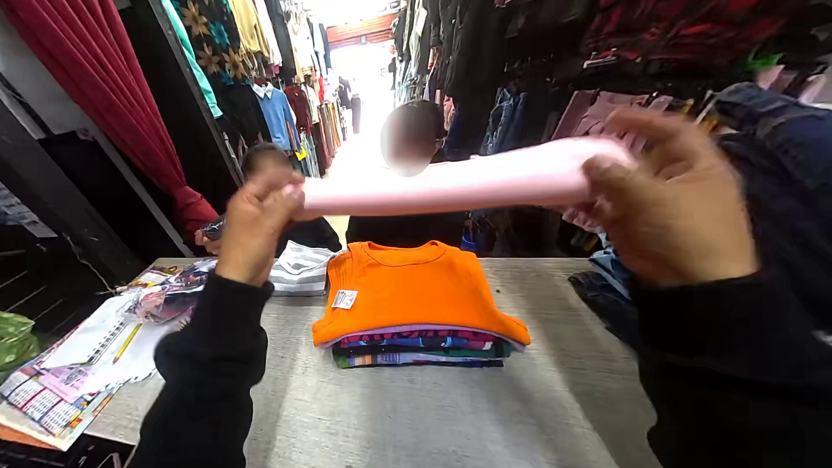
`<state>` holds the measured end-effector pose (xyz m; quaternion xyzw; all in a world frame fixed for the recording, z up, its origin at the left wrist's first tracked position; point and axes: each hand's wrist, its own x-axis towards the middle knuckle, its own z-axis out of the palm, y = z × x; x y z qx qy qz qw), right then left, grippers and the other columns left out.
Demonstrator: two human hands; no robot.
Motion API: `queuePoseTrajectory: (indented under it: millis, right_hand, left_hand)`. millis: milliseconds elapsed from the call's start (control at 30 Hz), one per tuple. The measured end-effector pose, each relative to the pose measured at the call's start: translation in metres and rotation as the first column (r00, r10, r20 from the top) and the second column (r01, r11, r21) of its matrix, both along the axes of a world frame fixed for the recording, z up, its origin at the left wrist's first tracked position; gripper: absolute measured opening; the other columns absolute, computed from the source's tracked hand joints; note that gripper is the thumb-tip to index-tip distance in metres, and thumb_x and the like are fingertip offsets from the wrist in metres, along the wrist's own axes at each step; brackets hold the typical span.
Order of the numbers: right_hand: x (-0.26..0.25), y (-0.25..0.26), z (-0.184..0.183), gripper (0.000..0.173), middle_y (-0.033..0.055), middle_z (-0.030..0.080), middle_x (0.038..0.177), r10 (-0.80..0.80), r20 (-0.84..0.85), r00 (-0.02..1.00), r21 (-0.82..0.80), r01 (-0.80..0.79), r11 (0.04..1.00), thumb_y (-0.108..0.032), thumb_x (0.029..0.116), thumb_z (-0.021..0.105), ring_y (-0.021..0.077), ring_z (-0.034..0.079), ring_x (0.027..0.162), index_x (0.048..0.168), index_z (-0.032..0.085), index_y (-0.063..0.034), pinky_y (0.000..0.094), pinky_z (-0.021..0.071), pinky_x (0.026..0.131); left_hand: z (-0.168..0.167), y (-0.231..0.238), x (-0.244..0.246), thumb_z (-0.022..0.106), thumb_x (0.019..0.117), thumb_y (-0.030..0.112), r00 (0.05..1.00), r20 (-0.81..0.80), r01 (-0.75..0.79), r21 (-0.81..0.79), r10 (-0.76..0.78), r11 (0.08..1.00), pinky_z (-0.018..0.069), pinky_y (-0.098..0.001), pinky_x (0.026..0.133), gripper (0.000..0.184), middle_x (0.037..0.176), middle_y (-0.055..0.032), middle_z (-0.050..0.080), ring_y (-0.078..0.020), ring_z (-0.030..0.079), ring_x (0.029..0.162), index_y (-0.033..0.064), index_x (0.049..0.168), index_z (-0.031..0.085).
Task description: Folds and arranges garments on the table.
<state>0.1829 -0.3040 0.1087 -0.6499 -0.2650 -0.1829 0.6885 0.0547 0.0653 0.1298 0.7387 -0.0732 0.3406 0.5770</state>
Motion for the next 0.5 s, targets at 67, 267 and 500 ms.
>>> queuePoseTrajectory:
  millis: [67, 267, 500]
  right_hand:
    - [0.0, -0.001, -0.049, 0.049, 0.0017, 0.067, 0.11, -0.07, -0.139, 0.988, -0.123, 0.053, 0.991, -0.013, 0.0955, 0.067, 0.0094, 0.068, 0.086, 0.141, 0.05, -0.0132, 0.0338, 0.0611, 0.075]
    - [-0.007, -0.005, -0.151, 0.036, 0.0148, 0.069, 0.096, -0.147, -0.506, 0.85, -0.312, -0.022, 0.95, -0.006, 0.099, 0.063, 0.0187, 0.067, 0.075, 0.134, 0.055, -0.0004, 0.0376, 0.0578, 0.071]
    - [-0.02, -0.014, -0.141, 0.043, 0.0052, 0.064, 0.083, -0.238, -0.246, 0.94, -0.324, 0.151, 0.934, -0.023, 0.0981, 0.059, 0.01, 0.058, 0.059, 0.136, 0.051, -0.0046, 0.0297, 0.0501, 0.052]
  left_hand:
    - [-0.059, 0.001, -0.001, 0.06, 0.0999, 0.012, 0.965, -0.24, -0.096, 0.063, 0.109, 0.993, 0.0595, -0.0381, 0.082, 0.029, 0.098, -0.0096, 0.07, -0.0152, 0.069, 0.086, -0.0018, 0.125, 0.061]
    - [-0.164, -0.006, -0.013, 0.064, 0.098, 0.006, 0.798, -0.599, -0.195, -0.149, 0.069, 0.969, 0.058, -0.0336, 0.073, 0.026, 0.081, -0.0114, 0.069, -0.0165, 0.068, 0.073, -0.0049, 0.121, 0.06]
    - [-0.154, -0.005, -0.034, 0.06, 0.0876, 0.002, 0.925, -0.321, -0.271, -0.175, 0.205, 0.947, 0.0549, -0.029, 0.067, 0.025, 0.061, 0.0017, 0.06, -0.0083, 0.06, 0.058, 0.0011, 0.113, 0.063]
